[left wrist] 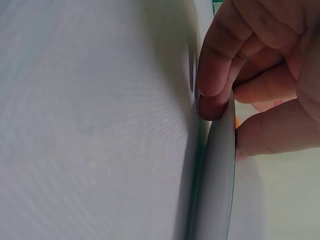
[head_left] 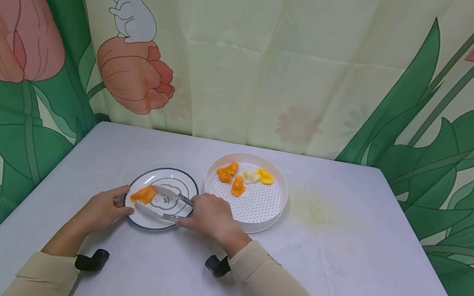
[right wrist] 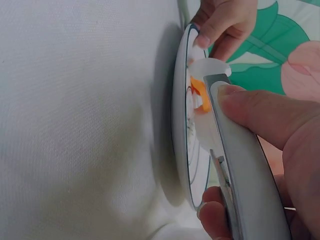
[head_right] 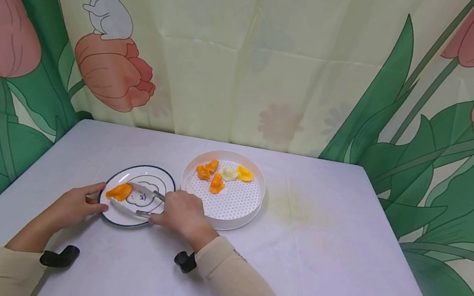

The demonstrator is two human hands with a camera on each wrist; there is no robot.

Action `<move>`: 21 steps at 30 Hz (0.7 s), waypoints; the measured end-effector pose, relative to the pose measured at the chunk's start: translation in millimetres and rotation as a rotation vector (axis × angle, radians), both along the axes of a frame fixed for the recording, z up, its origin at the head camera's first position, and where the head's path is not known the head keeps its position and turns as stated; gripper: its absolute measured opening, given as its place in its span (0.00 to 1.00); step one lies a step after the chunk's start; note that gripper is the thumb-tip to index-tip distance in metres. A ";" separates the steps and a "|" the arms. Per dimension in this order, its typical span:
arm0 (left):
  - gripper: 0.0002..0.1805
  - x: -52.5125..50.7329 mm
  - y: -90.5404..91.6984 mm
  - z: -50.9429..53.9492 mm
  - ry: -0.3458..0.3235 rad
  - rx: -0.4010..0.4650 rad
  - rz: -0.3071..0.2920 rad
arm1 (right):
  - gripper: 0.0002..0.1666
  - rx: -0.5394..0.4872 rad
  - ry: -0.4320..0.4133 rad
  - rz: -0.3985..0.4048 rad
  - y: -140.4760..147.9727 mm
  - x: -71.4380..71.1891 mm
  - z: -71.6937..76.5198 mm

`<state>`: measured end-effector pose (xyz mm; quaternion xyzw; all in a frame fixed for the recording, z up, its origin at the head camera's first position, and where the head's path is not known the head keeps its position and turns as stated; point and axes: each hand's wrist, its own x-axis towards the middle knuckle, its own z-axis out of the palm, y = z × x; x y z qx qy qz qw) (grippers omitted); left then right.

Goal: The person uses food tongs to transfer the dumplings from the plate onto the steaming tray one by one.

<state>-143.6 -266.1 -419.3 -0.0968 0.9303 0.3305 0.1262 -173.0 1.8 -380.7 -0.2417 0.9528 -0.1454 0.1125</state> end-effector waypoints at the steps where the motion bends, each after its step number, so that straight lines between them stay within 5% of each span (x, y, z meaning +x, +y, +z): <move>1: 0.44 0.2 0.3 0.1 0.002 -0.001 0.000 | 0.26 0.002 -0.003 -0.003 -0.3 0.1 -0.3; 21: 0.43 3.3 1.9 2.8 0.013 -0.003 -0.010 | 0.25 -0.081 0.023 -0.036 18.8 0.3 5.9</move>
